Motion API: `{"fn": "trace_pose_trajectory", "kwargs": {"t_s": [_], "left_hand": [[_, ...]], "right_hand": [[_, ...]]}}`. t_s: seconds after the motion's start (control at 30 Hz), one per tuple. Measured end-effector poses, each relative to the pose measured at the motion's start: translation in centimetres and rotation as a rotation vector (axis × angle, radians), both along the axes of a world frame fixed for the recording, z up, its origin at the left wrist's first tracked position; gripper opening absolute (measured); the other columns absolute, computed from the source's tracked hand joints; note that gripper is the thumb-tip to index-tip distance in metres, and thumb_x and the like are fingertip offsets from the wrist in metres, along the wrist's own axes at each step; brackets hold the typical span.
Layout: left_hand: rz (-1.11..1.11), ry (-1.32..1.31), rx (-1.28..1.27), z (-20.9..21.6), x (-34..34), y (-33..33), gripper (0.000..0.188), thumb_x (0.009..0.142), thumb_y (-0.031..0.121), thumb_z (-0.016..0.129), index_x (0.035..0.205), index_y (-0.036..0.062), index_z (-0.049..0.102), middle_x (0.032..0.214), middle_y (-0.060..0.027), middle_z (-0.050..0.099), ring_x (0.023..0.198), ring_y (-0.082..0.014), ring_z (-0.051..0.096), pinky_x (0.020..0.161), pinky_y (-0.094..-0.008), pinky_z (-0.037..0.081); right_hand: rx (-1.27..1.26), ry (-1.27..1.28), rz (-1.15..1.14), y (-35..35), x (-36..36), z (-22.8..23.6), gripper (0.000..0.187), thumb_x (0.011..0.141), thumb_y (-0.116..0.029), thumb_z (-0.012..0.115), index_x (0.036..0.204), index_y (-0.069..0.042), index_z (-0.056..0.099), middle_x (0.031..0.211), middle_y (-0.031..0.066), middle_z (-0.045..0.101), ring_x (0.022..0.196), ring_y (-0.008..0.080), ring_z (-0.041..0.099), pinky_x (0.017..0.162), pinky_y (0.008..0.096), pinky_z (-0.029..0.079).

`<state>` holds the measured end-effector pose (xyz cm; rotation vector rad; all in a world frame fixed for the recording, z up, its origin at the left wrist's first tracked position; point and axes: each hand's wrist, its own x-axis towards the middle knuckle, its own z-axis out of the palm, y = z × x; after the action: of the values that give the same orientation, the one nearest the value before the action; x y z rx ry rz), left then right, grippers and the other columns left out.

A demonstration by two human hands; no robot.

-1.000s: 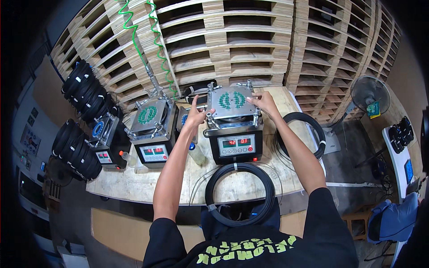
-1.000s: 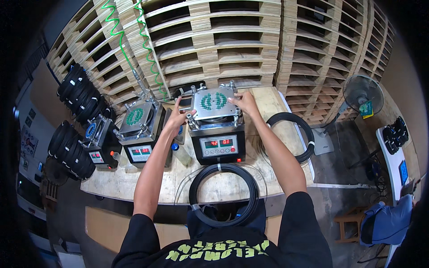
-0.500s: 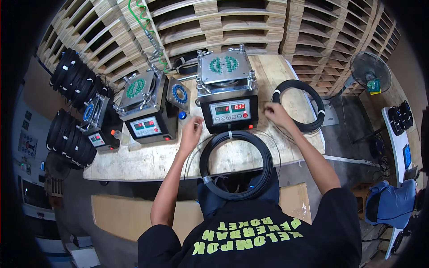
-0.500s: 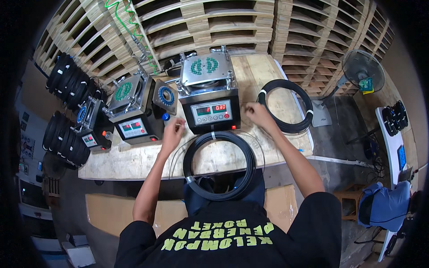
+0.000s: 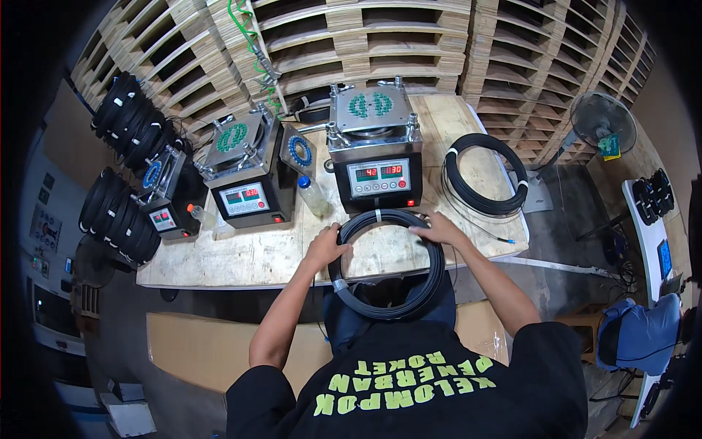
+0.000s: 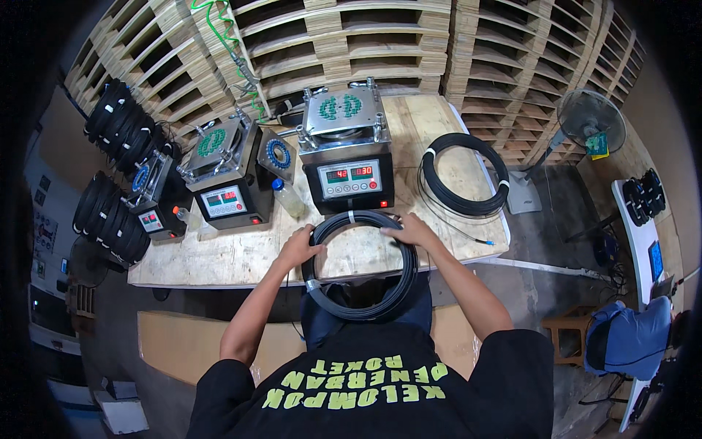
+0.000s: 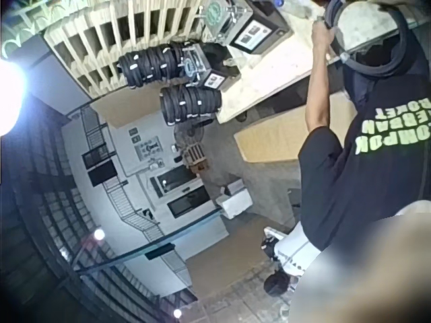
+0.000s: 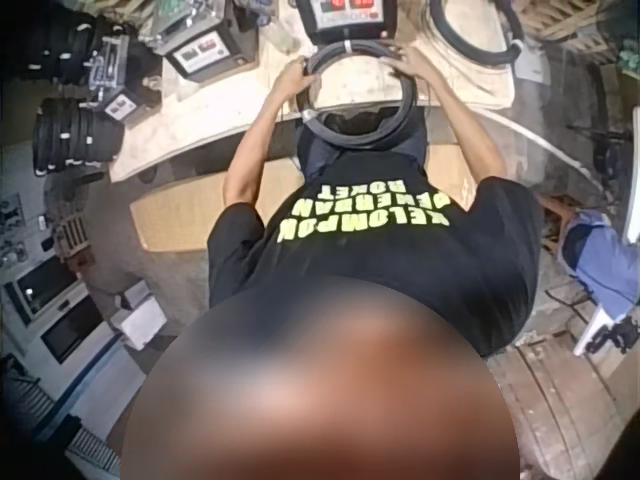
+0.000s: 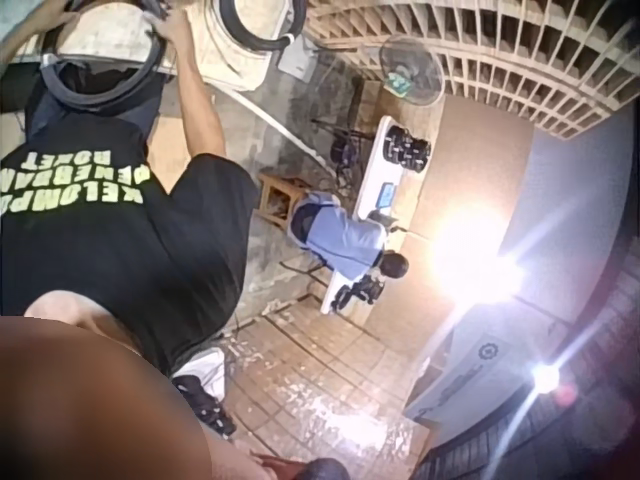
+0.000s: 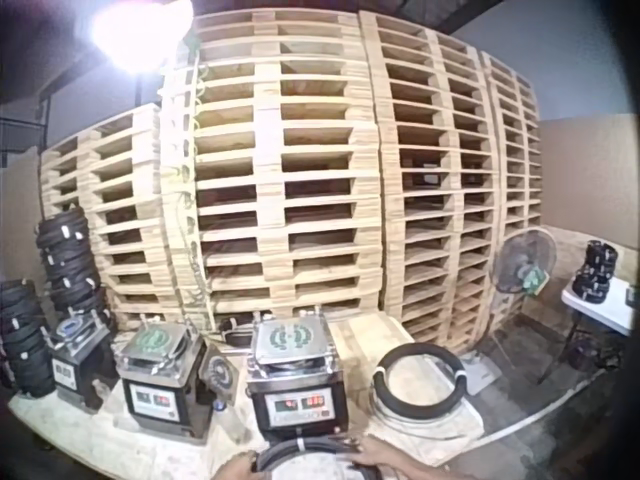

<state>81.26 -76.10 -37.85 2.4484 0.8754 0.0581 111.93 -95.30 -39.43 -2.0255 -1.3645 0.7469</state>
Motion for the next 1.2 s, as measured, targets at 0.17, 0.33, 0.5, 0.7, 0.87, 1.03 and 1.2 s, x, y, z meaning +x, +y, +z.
{"fn": "trace_pose_trajectory", "kwargs": {"t_s": [0.17,0.33,0.5,0.7,0.87,1.03,1.2], "left_hand": [[0.044,0.074,0.192,1.6,1.7,-1.8,0.047,0.084,0.029,0.073,0.114,0.001,0.051,0.095,-0.0236,0.069,0.091,-0.0456,0.067,0.079,-0.0545,0.052],[0.061,-0.087,0.247,3.9,-1.1,-3.1,0.04,0.086,0.026,0.07,0.113,0.0028,0.052,0.087,-0.0231,0.069,0.083,-0.045,0.067,0.071,-0.0538,0.052],[0.162,-0.261,0.344,7.1,-5.7,-4.8,0.035,0.087,0.02,0.069,0.114,0.0043,0.053,0.093,-0.0205,0.068,0.081,-0.0425,0.067,0.068,-0.0527,0.052],[0.31,-0.292,0.298,14.5,-12.7,0.0,0.043,0.084,0.021,0.075,0.122,0.0097,0.058,0.094,-0.0199,0.07,0.082,-0.0403,0.069,0.068,-0.0467,0.054],[0.358,-0.314,0.438,22.3,-18.1,8.5,0.05,0.077,0.027,0.083,0.12,0.011,0.064,0.091,-0.0174,0.07,0.064,-0.0324,0.065,0.06,-0.0403,0.049],[0.289,-0.369,0.38,26.5,-18.6,19.0,0.05,0.079,0.024,0.081,0.122,0.0061,0.064,0.089,-0.0166,0.073,0.071,-0.0296,0.069,0.068,-0.0371,0.051],[0.223,-0.309,0.353,28.0,-19.4,27.2,0.051,0.079,0.022,0.081,0.12,-0.002,0.064,0.092,-0.0207,0.073,0.082,-0.0285,0.072,0.074,-0.0366,0.052]], "right_hand": [[-0.127,-0.298,-0.134,-1.0,-0.9,-0.7,0.071,0.073,-0.039,0.079,0.127,-0.002,0.051,0.101,0.0246,0.069,0.098,0.0436,0.067,0.085,0.0503,0.053],[-0.066,-0.267,-0.079,-1.7,-2.5,2.2,0.07,0.076,-0.035,0.077,0.127,-0.003,0.041,0.092,0.0267,0.069,0.086,0.0461,0.067,0.075,0.0521,0.052],[0.204,-0.238,0.004,-2.6,-7.7,6.8,0.052,0.081,-0.023,0.073,0.118,-0.005,0.042,0.081,0.0265,0.067,0.078,0.0488,0.065,0.068,0.0548,0.051],[0.383,-0.107,0.144,4.6,-12.9,13.7,0.058,0.084,-0.028,0.078,0.127,-0.007,0.046,0.079,0.0199,0.069,0.071,0.0401,0.068,0.065,0.0432,0.051],[0.471,-0.029,0.196,14.5,-17.5,19.7,0.055,0.089,-0.037,0.071,0.133,-0.01,0.05,0.08,0.0218,0.07,0.078,0.0427,0.069,0.067,0.0475,0.052],[0.533,0.026,0.115,23.8,-19.1,23.0,0.053,0.091,-0.04,0.067,0.134,-0.01,0.057,0.07,0.0201,0.068,0.068,0.0376,0.069,0.067,0.0439,0.053],[0.472,0.078,0.095,31.1,-19.9,24.5,0.054,0.091,-0.037,0.069,0.133,-0.004,0.059,0.079,0.0171,0.071,0.067,0.0269,0.069,0.068,0.0378,0.053]]}}
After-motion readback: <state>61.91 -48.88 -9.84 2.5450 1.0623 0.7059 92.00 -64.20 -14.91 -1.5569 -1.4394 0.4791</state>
